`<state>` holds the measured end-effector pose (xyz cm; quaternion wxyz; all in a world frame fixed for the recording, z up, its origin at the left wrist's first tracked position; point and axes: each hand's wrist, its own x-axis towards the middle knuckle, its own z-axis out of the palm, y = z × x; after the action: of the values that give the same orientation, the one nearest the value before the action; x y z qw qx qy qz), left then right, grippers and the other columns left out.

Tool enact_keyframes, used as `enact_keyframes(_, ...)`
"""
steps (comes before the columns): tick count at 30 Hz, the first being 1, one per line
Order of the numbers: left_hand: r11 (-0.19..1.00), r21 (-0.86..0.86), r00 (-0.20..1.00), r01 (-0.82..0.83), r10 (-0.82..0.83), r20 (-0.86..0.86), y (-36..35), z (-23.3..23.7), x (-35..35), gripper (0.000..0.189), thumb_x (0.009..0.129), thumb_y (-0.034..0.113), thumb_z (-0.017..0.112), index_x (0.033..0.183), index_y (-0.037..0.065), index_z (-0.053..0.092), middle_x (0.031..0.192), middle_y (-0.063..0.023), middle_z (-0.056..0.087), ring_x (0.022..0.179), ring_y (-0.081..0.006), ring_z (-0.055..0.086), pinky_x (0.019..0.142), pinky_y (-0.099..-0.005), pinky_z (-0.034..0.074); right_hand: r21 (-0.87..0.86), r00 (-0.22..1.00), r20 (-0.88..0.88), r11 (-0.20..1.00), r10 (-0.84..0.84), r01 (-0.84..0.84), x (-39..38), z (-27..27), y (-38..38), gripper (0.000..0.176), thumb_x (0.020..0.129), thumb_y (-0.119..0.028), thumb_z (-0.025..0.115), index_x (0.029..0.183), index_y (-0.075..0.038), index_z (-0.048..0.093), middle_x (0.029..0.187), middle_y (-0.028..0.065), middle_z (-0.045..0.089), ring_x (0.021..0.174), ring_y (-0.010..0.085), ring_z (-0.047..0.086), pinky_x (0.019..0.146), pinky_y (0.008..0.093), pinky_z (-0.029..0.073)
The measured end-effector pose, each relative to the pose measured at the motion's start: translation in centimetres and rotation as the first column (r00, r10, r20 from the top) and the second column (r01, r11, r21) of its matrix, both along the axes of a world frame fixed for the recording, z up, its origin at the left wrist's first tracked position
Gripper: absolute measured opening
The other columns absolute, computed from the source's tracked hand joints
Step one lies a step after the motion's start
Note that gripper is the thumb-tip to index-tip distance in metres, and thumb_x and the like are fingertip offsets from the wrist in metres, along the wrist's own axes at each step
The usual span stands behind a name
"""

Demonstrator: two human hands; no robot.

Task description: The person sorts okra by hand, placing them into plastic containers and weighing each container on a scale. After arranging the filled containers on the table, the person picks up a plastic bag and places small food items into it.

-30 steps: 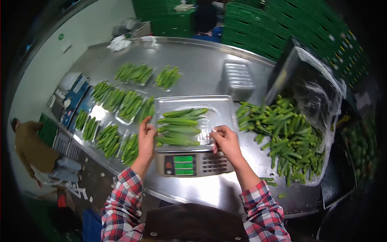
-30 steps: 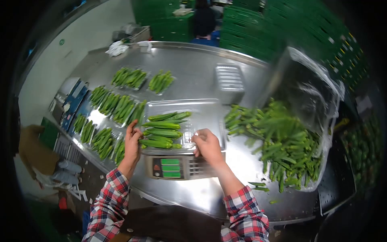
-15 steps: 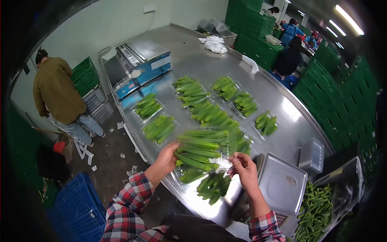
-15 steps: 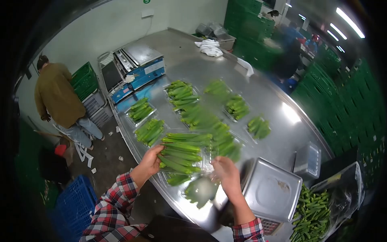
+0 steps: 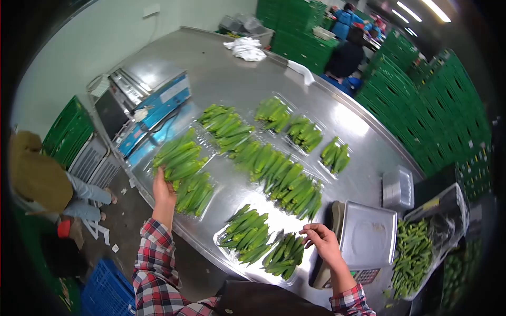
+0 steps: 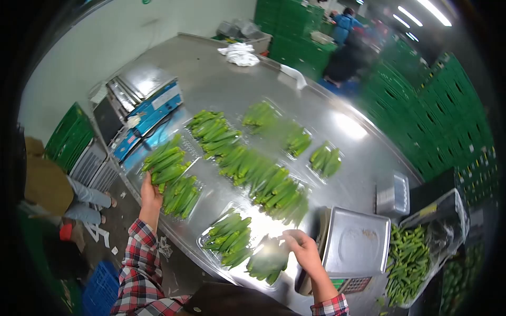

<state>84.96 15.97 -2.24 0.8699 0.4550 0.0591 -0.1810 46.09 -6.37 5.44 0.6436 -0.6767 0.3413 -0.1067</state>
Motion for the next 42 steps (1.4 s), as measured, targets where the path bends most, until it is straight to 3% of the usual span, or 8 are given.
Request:
enact_keyframes(9,0.962,0.102,0.966,-0.255,0.259,-0.022,4.7,-0.2,-1.1,0.037,0.093,0.027,0.043,0.119,0.0,0.045,0.112,-0.0084,0.054,0.102,-0.0189,0.053,0.082,-0.0316,0.047,0.159,0.942,-0.018,0.929,-0.336,0.334,-6.7,-0.3,1.6,0.017,0.089,-0.012,0.049,0.097,0.002,0.055,0.085,0.0117,0.061,0.063,0.0132,0.058,0.055,0.024,0.048)
enact_keyframes(18,0.94,0.183,0.944,-0.289,0.311,-0.111,6.5,-6.9,-0.1,0.023,0.09,0.025,0.048,0.1,0.004,0.052,0.09,-0.0059,0.056,0.064,-0.013,0.05,0.053,-0.0273,0.042,0.177,0.98,-0.022,0.964,-0.196,0.197,-5.6,-0.9,2.8,0.019,0.089,-0.014,0.05,0.1,0.002,0.054,0.088,0.0121,0.062,0.067,0.0144,0.058,0.058,0.0258,0.048)
enact_keyframes(24,0.696,0.538,0.879,-0.476,0.394,0.269,6.5,-8.3,0.0,0.035,0.088,0.02,0.045,0.112,-0.005,0.044,0.1,-0.0117,0.053,0.085,-0.0189,0.052,0.076,-0.0277,0.041,0.113,0.985,-0.027,0.979,-0.168,0.17,-7.0,0.3,3.1,0.019,0.089,-0.013,0.05,0.1,0.002,0.053,0.089,0.0119,0.062,0.067,0.0138,0.058,0.058,0.0248,0.048)
enact_keyframes(28,0.538,0.573,0.786,-0.619,0.426,0.448,5.4,-5.0,-2.0,0.034,0.088,0.016,0.043,0.112,-0.007,0.044,0.1,-0.013,0.052,0.09,-0.0217,0.049,0.081,-0.0314,0.038,0.11,0.97,-0.043,0.964,-0.241,0.244,-9.4,1.2,3.1,0.019,0.089,-0.013,0.05,0.099,0.003,0.054,0.086,0.0099,0.062,0.067,0.0125,0.057,0.057,0.0232,0.047)
enact_keyframes(31,0.414,0.724,0.833,-0.552,0.319,0.453,9.5,-9.1,1.5,0.022,0.088,0.012,0.041,0.101,0.0,0.055,0.096,-0.0128,0.056,0.087,-0.0226,0.053,0.079,-0.0313,0.041,-0.007,0.891,-0.189,0.908,-0.413,0.42,-11.1,3.7,2.8,0.02,0.088,-0.015,0.051,0.096,0.003,0.055,0.083,0.0111,0.061,0.063,0.0134,0.057,0.055,0.0251,0.047)
enact_keyframes(34,0.333,0.774,0.834,-0.539,0.08,0.546,7.8,-9.6,3.7,0.022,0.088,0.012,0.042,0.101,0.0,0.055,0.096,-0.0132,0.056,0.088,-0.0231,0.053,0.079,-0.0318,0.041,-0.34,0.898,-0.062,0.855,-0.435,0.391,-17.9,1.5,-0.3,0.025,0.088,-0.017,0.052,0.099,0.004,0.056,0.08,0.0077,0.061,0.067,0.0124,0.057,0.063,0.0244,0.047)
enact_keyframes(39,0.258,0.594,0.574,-0.762,-0.154,0.804,2.4,-4.6,-0.9,0.022,0.088,0.012,0.043,0.101,-0.001,0.055,0.097,-0.0139,0.056,0.089,-0.024,0.053,0.08,-0.0327,0.041,-0.392,0.678,0.152,0.586,-0.719,0.709,-24.6,2.5,-7.4,0.02,0.088,-0.016,0.05,0.085,0.002,0.057,0.074,0.0063,0.061,0.066,0.0109,0.056,0.062,0.0238,0.045)
enact_keyframes(42,0.287,0.526,0.459,-0.801,-0.269,0.847,-0.1,-0.9,-6.9,0.022,0.088,0.013,0.043,0.102,-0.001,0.054,0.098,-0.0143,0.056,0.089,-0.0246,0.053,0.08,-0.0333,0.042,-0.716,0.663,0.175,0.369,-0.728,0.593,-28.5,-0.1,-16.1,0.017,0.086,-0.012,0.049,0.085,0.002,0.058,0.072,0.0078,0.062,0.064,0.0133,0.057,0.062,0.0254,0.046)
